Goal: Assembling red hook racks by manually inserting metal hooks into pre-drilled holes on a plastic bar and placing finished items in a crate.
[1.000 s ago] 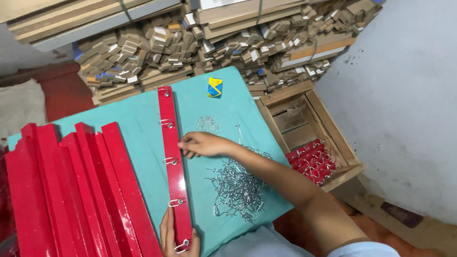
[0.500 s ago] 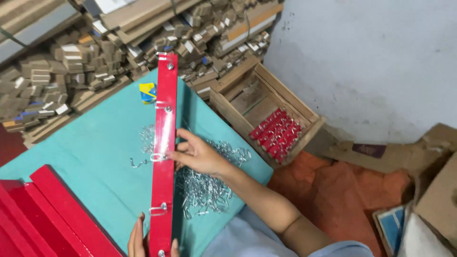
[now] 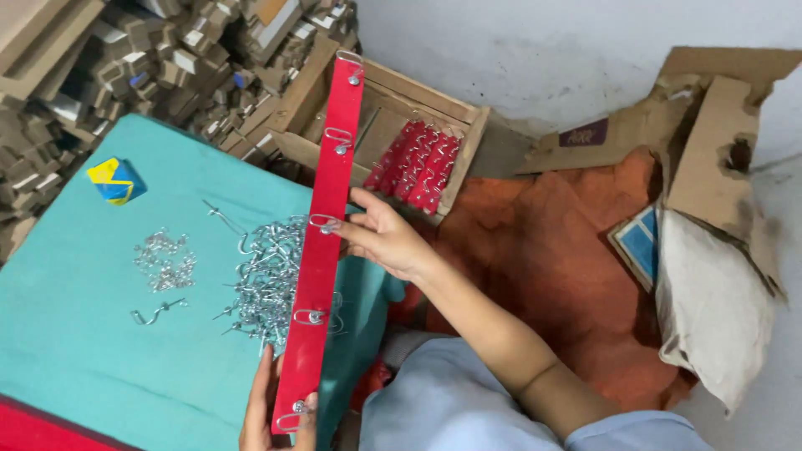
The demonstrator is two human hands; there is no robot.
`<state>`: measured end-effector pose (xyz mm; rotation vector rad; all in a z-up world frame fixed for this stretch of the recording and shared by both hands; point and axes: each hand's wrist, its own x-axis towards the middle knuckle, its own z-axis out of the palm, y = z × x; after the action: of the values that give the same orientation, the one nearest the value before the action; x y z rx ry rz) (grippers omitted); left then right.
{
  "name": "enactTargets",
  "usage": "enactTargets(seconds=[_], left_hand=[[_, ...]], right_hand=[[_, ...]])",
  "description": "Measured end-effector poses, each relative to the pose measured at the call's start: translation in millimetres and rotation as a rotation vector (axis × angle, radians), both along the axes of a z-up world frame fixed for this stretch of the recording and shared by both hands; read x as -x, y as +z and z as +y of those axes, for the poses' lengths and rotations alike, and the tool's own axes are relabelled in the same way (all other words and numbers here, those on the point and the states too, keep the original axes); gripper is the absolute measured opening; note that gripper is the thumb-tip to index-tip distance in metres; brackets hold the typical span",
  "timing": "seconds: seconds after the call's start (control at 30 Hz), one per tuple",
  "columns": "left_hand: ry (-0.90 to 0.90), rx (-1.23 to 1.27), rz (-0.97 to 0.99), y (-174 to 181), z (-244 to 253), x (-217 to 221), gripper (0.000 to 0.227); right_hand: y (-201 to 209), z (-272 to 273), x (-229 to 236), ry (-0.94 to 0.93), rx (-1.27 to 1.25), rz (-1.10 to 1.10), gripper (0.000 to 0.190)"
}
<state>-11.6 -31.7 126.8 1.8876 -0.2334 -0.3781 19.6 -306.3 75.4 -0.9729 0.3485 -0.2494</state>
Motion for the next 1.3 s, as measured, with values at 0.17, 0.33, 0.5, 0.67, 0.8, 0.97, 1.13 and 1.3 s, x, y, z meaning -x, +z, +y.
enactTargets(seconds=[0.17, 0.33, 0.5, 0.67, 0.8, 0.97, 1.13, 1.3], left_hand=[[-0.088, 0.01, -0.286, 5.5, -42.2, 1.7, 0.053], [-0.203, 0.078, -0.441, -2.7, -83.6, -12.2, 0.045], [-0.3, -0.048, -0.351, -14.4, -138.8, -38.7, 0.051], [-0.33, -0.065, -0.327, -36.3, -224.6, -94.8, 0.051], [-0.351, -0.026, -0.222, -62.1, -290.1, -150.9, 0.05], [-0.21, -0.175, 0.014, -77.6, -361.1, -194.0, 0.047], [-0.158, -0.167, 0.079, -136.7, -400.0, -237.5, 0.045], [-0.148, -0.229, 0.139, -217.9, -417.6, -276.1, 0.047]], right_hand=[[-22.2, -40.6, 33.0, -0.097, -0.099, -0.026, 0.053], [-61.7, -76.5, 26.3, -0.138, -0.219, -0.058, 0.042], [-95.8, -134.2, 0.0, -0.219, -0.259, 0.069, 0.048], [-117.2, -229.3, -49.5, -0.116, -0.101, 0.266, 0.054], [-124.3, -305.5, -91.6, 0.109, 0.131, 0.396, 0.04], [-189.3, -381.7, -151.8, 0.327, 0.341, 0.48, 0.033], [-245.0, -421.4, -191.3, 0.488, 0.411, 0.461, 0.026], [-264.9, -426.9, -205.7, 0.532, 0.534, 0.374, 0.031]])
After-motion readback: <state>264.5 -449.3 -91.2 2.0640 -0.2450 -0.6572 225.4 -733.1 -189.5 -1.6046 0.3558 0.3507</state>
